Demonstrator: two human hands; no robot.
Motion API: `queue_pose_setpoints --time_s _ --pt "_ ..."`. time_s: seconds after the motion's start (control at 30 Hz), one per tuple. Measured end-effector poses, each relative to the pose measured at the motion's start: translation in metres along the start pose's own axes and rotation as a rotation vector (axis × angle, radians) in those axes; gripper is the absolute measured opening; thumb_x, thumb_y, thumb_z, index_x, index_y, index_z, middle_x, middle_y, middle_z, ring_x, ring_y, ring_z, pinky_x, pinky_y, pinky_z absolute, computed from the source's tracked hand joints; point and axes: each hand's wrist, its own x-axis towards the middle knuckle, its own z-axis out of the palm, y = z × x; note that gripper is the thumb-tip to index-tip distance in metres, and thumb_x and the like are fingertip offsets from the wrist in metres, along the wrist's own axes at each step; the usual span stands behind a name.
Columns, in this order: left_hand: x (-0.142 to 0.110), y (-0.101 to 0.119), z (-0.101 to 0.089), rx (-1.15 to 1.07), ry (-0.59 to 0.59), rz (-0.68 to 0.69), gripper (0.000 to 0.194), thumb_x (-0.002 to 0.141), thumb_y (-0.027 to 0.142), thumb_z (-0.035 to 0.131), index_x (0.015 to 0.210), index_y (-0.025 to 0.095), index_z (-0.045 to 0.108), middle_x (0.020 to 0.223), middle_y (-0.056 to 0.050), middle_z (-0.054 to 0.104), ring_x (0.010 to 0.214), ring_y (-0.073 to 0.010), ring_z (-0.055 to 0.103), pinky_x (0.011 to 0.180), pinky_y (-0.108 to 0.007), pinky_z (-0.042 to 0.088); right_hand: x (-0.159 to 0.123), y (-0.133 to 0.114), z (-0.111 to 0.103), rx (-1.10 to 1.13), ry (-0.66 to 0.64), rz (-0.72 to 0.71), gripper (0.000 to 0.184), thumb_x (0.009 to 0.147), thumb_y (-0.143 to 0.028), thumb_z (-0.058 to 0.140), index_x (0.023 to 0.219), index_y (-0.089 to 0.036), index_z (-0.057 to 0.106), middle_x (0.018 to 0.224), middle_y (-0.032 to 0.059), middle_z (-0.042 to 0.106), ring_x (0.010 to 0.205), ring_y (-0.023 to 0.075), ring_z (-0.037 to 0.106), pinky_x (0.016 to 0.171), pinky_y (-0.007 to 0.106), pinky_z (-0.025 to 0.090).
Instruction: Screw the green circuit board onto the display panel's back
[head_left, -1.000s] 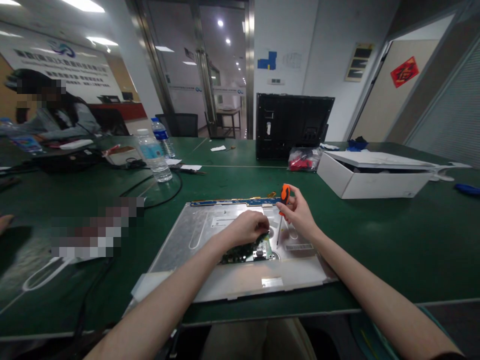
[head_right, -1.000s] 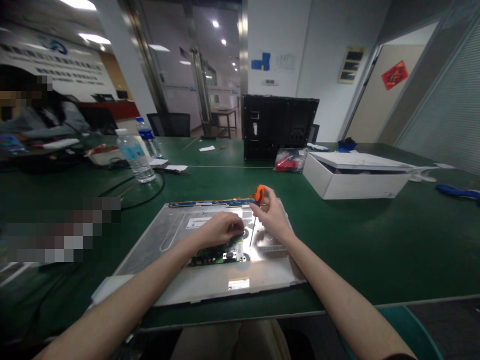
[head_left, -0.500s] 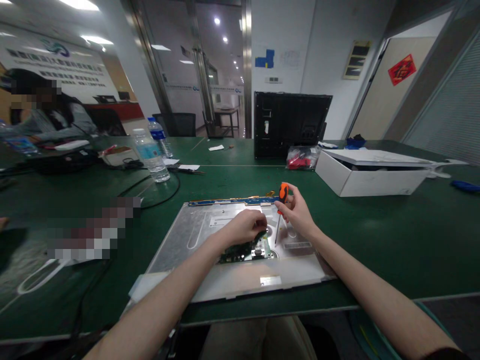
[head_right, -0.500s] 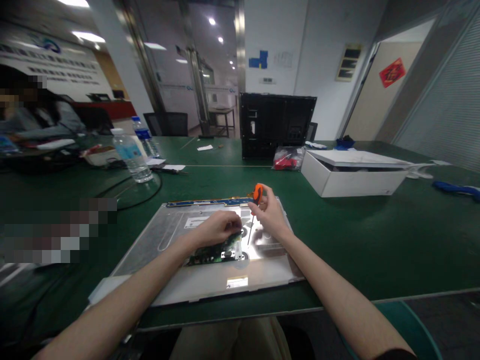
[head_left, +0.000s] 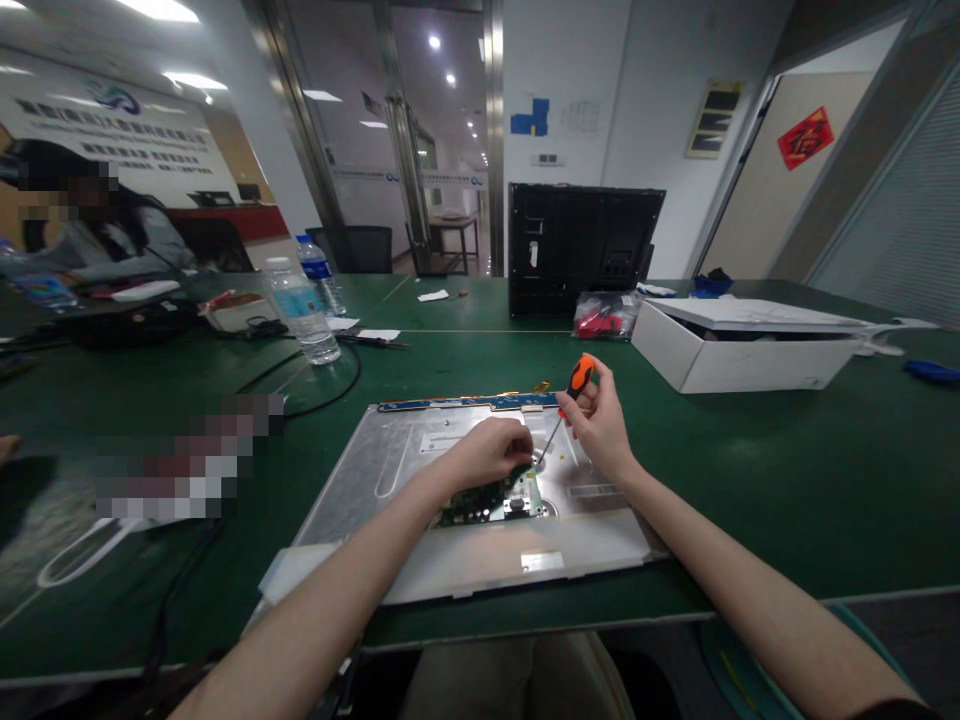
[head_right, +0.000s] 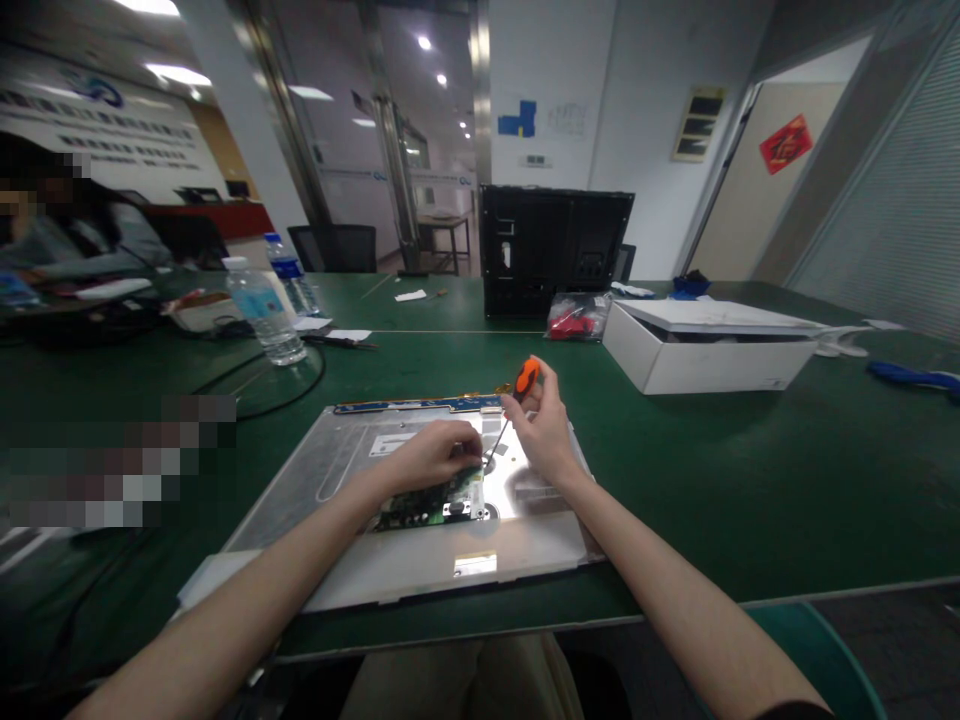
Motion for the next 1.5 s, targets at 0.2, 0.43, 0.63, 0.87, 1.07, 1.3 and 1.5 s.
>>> queue_pose_setpoints --time_s 0.2,0.43,0.63,0.87,1.07,1.3,1.5 --pt "0.000 0.002 -0.003 -0.001 -0.027 0.002 0.007 0.080 0.012 0.065 0.079 0.014 0.072 0.072 -0.003 0.069 0.064 -0.0136 0.058 0.063 -0.022 0.041 -0.004 -0.007 -0.001 -0.104 0.047 -0.084 0.062 0.091 -0.036 0.060 0.143 -0.024 0.030 0.071 -0.0041 0.051 0.048 0.0095 0.041 0.042 0.022 0.041" --pt "0.000 0.002 -0.003 0.010 -0.048 0.014 0.016 0.077 0.006 0.061 0.082 0.015 0.074 0.076 -0.003 0.072 0.068 -0.0149 0.061 0.065 -0.022 0.042 -0.009 -0.012 0.002 -0.171 -0.016 -0.193 0.062 0.090 -0.039 0.059 0.143 -0.023 0.030 0.080 -0.0007 0.061 0.054 0.0111 0.053 0.043 0.020 0.041" --pt "0.000 -0.001 -0.001 -0.006 -0.053 0.013 0.014 0.079 0.009 0.062 0.084 0.016 0.073 0.077 -0.003 0.072 0.069 -0.0146 0.061 0.066 -0.023 0.043 -0.008 -0.011 0.002 -0.192 -0.025 -0.209 0.062 0.091 -0.039 0.057 0.145 -0.023 0.029 0.080 -0.0006 0.061 0.054 0.0111 0.054 0.043 0.020 0.039" --pt "0.000 -0.001 0.000 -0.026 -0.057 0.005 0.012 0.081 0.011 0.062 0.085 0.016 0.073 0.078 -0.003 0.072 0.070 -0.0147 0.062 0.068 -0.023 0.044 -0.009 -0.014 0.002 -0.196 -0.094 -0.207 0.064 0.092 -0.035 0.056 0.147 -0.024 0.025 0.079 -0.0018 0.059 0.053 0.0104 0.052 0.042 0.019 0.039" --pt "0.000 0.002 -0.002 -0.041 -0.067 -0.010 0.013 0.080 0.007 0.063 0.084 0.015 0.072 0.078 -0.003 0.072 0.070 -0.0150 0.062 0.068 -0.023 0.044 -0.010 -0.017 0.004 -0.190 -0.116 -0.194 0.065 0.092 -0.035 0.056 0.148 -0.024 0.025 0.079 -0.0022 0.058 0.054 0.0099 0.052 0.044 0.018 0.040" --pt "0.000 0.002 -0.001 -0.043 -0.051 -0.014 0.010 0.080 0.008 0.064 0.081 0.015 0.071 0.074 -0.002 0.070 0.067 -0.0138 0.061 0.065 -0.022 0.042 -0.011 -0.017 0.005 -0.198 -0.179 -0.211 0.068 0.091 -0.028 0.056 0.150 -0.026 0.021 0.082 -0.0004 0.062 0.054 0.0096 0.053 0.046 0.019 0.044" --pt "0.000 0.002 -0.001 -0.051 -0.057 -0.017 0.011 0.079 0.007 0.063 0.080 0.014 0.072 0.074 -0.002 0.070 0.066 -0.0143 0.061 0.065 -0.023 0.043 -0.012 -0.014 0.003 -0.205 -0.186 -0.275 0.068 0.092 -0.027 0.054 0.151 -0.027 0.019 0.088 0.0022 0.065 0.065 0.0132 0.061 0.053 0.023 0.051"
